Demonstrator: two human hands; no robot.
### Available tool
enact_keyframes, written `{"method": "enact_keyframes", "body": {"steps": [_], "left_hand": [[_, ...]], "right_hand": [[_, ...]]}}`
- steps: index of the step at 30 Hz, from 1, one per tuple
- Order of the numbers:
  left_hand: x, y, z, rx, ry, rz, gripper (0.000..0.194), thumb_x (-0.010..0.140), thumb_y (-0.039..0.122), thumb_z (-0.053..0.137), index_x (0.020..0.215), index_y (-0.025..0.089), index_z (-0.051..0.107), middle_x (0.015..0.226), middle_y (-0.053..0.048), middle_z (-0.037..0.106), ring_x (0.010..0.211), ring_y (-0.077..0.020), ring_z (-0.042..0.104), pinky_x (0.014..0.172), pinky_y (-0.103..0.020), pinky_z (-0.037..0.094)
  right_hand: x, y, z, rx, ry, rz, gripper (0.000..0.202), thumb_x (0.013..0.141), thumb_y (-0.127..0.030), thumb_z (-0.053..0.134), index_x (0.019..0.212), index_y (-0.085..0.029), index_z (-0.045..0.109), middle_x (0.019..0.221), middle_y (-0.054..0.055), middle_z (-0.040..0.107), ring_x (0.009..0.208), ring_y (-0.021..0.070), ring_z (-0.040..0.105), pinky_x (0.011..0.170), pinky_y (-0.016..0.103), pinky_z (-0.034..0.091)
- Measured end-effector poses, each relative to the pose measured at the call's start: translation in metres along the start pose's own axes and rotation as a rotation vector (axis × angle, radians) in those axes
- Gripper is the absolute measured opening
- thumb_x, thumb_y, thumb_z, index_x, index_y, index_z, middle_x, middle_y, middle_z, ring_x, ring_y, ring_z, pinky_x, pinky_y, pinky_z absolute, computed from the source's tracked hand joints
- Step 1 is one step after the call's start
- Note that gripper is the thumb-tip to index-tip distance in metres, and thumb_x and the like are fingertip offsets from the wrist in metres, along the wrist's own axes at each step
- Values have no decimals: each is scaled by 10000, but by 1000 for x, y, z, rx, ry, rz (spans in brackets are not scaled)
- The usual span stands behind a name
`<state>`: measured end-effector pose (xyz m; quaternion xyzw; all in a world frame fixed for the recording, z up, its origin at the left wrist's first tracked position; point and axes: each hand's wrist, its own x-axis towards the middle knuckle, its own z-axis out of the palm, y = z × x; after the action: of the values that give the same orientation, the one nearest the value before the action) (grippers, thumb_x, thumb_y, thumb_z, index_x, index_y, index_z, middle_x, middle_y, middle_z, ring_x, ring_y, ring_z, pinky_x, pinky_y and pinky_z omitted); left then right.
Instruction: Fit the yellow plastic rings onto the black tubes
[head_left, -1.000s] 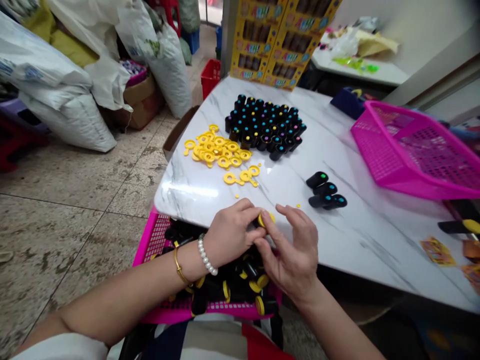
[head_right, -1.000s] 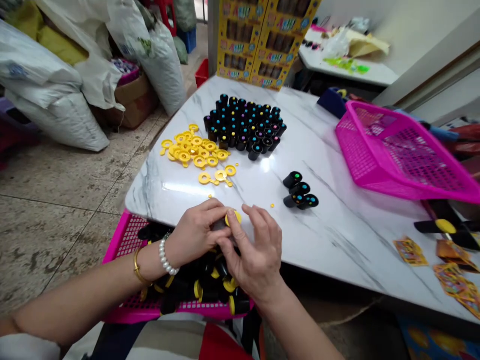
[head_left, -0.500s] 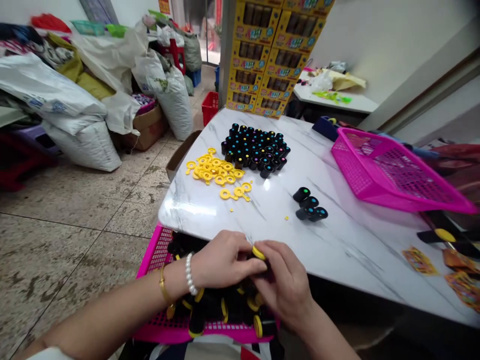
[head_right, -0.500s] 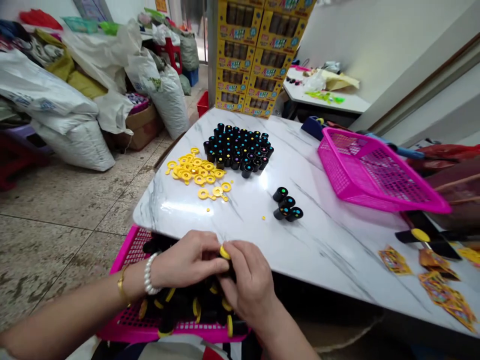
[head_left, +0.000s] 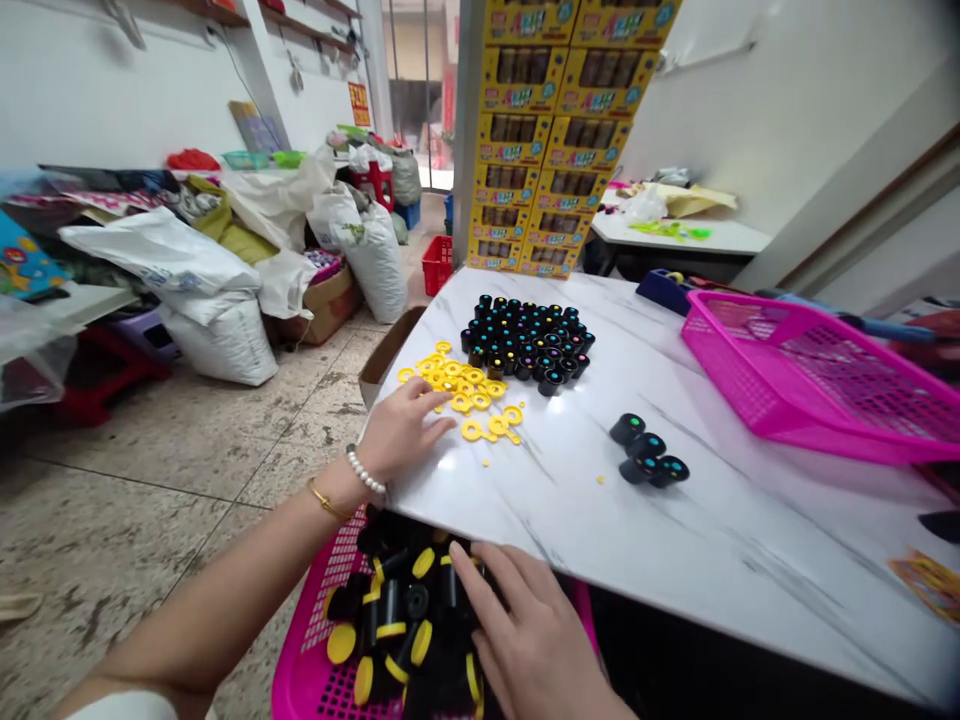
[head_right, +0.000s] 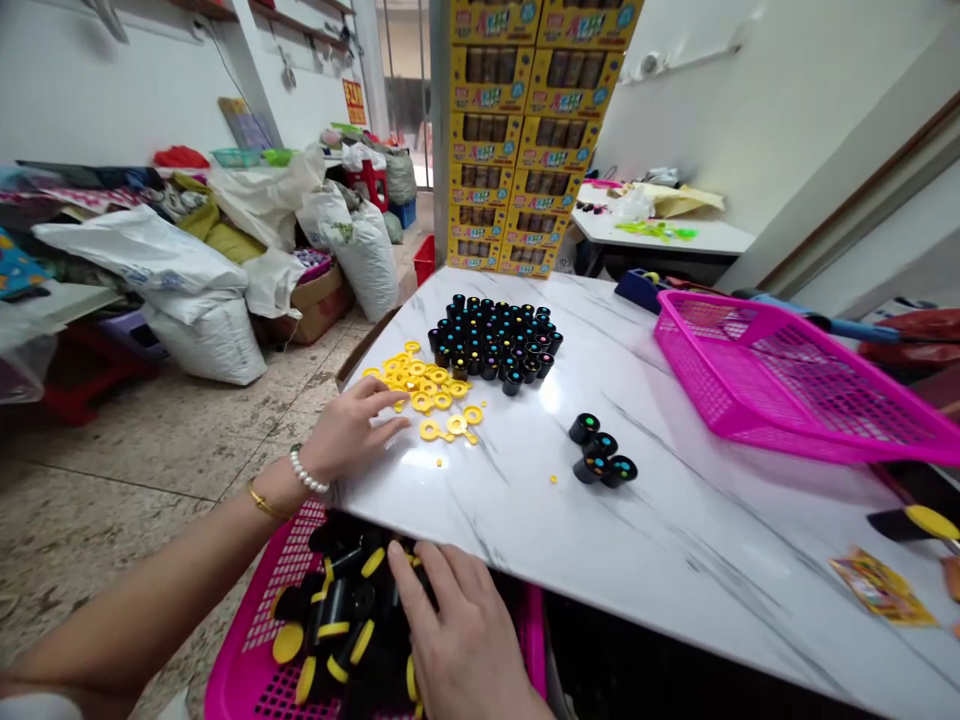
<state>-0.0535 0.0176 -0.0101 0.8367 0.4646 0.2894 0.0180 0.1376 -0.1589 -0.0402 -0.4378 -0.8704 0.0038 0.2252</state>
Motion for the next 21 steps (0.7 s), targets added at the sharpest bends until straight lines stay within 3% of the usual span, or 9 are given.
{"method": "enact_keyframes", "body": {"steps": [4,8,12,16,19,21], "left_hand": [[-2,27,16,56,-190,134,178,873,302,550,971,213,668,1026,-51,586,854,-172,588,722,-285,484],[0,29,20,89,-212,104,156,897,260,502,887,161,622,979,-61,589,808,-180,589,692,-304,489],[3,51,12,-98,-174,156,97,891,233,513,896,157,572,1029,-72,570,888,-174,589,774,-303,498],[1,106,9,-309,-177,339,84,907,224,491,939,175,550,1076,-67,561,938,-154,585,798,-275,498],[6,139,14,-407,-292,483,94,910,222,475,924,168,551,1052,-68,571,865,-137,592,738,-257,507],[19,147,21,-506,-350,535,120,877,251,534,959,167,555,1037,-67,582,865,-142,590,748,-264,509]], "right_hand": [[-7,0,-6,67,47,3,533,774,-107,557,1306,-127,532,1199,163,593,1082,295,538,885,449,512],[-16,13,-23,208,226,88,463,782,-42,572,1238,-128,574,1154,159,591,1042,252,549,884,417,497],[-22,31,-39,486,369,436,372,848,-117,570,1210,-203,578,1077,105,619,945,200,596,814,352,517],[-15,47,-49,1020,442,819,348,885,-317,569,1215,-210,534,1016,85,647,751,152,617,558,246,505],[-13,61,-52,1207,515,925,298,821,-369,655,1032,-166,596,761,30,643,585,108,557,468,198,437],[-18,72,-52,1226,592,968,274,792,-363,690,954,-157,611,643,-7,597,516,82,500,455,184,408]]}}
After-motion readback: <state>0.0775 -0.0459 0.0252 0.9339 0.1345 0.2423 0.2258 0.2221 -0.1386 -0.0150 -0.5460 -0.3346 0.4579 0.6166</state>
